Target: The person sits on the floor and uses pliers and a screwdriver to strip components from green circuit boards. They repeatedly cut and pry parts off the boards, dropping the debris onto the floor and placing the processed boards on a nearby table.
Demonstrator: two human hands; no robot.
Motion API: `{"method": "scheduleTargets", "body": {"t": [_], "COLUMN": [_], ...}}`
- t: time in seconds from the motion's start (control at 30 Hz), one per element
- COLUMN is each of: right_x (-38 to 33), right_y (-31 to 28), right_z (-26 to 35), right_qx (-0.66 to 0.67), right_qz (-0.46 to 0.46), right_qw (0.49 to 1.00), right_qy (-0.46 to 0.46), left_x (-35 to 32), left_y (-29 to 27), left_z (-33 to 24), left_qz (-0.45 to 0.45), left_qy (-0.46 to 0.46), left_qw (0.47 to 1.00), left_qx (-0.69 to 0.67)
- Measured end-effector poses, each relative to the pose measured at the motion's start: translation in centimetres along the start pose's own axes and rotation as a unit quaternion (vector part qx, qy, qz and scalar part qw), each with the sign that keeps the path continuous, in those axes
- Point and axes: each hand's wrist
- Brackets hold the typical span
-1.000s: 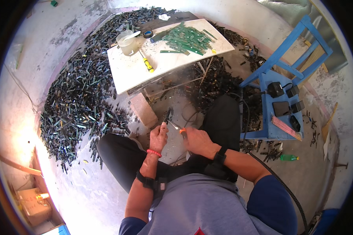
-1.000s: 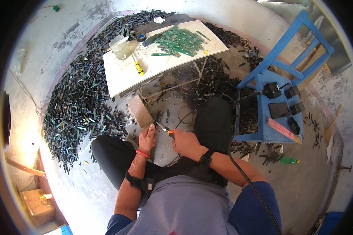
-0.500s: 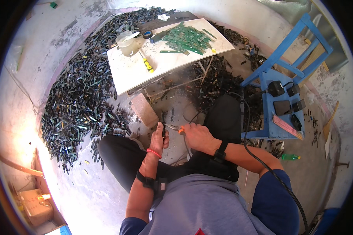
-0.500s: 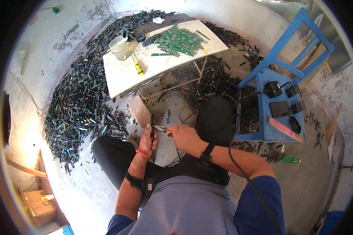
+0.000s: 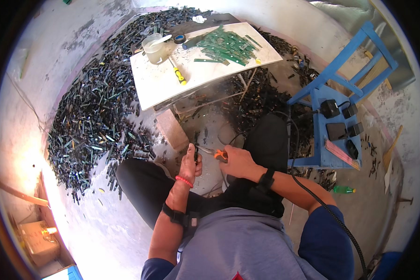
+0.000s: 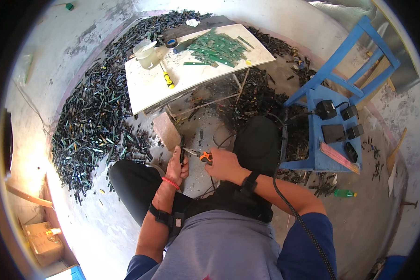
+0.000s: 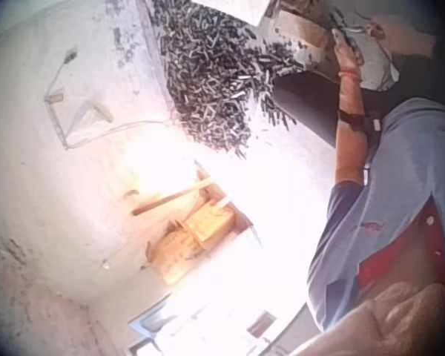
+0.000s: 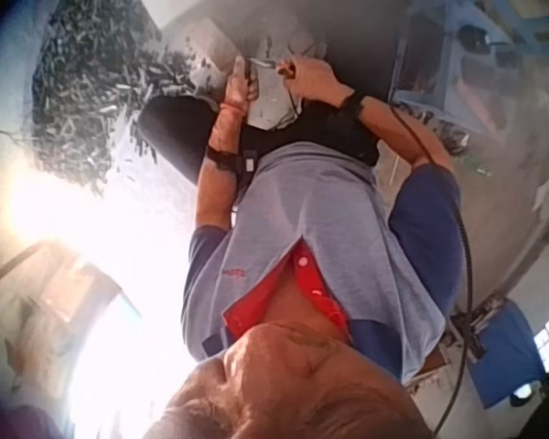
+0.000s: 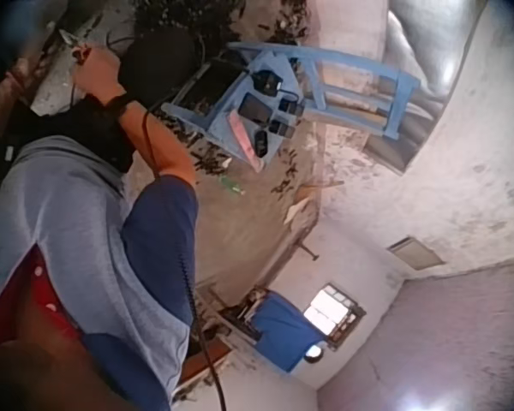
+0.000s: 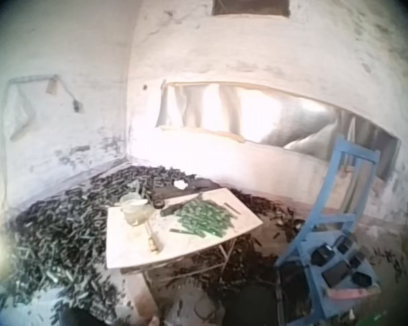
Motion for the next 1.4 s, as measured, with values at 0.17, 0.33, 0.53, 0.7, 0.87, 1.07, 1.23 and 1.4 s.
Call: {"method": "scheduleTargets", "body": {"t": [0.17, 0.33, 0.53, 0.7, 0.87, 1.07, 1.23, 1.4], "right_x": [0.1, 1.6, 4.2, 3.6, 1.5, 0.0, -2.2, -2.5], "right_y": [-0.3, -1.2, -2.8, -1.6, -0.7, -1.4, -1.9, -2.4], "right_z": [-0.2, -1.2, -2.1, -2.4, -1.6, -1.6, -1.3, -0.6], "right_qx": [-0.042, -0.186, -0.249, -0.117, 0.061, 0.423, 0.551, 0.579], "right_qz": [0.012, -0.121, -0.154, -0.041, 0.112, 0.305, 0.429, 0.47], "right_qw": [0.999, 0.957, 0.902, 0.97, 0.992, 0.82, 0.667, 0.61], "right_qy": [0.004, -0.187, -0.318, -0.208, -0.005, 0.237, 0.261, 0.266], "left_x": [-0.1, 0.2, -0.5, -0.1, 0.3, 2.0, 0.8, 1.6], "left_y": [0.4, 0.3, 0.2, -0.4, -0.7, -1.6, -0.3, -1.2], "left_z": [-0.1, -0.1, -0.5, 0.3, 0.6, 0.9, -0.1, 0.7], "left_qz": [0.005, 0.035, 0.07, 0.06, -0.032, -0.098, -0.15, -0.132], "left_qy": [0.001, -0.046, -0.085, -0.072, -0.044, 0.012, 0.106, 0.182], "left_qw": [1.0, 0.996, 0.989, 0.992, 0.997, 0.995, 0.98, 0.964], "left_qx": [-0.006, -0.062, -0.098, -0.084, -0.059, -0.024, 0.075, 0.141]}}
Point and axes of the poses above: each hand's wrist, its own x-axis towards the middle knuckle, its own y-axis out of the palm, z = x × y, and after that the axes turned 4 degrees about -z, right-handed
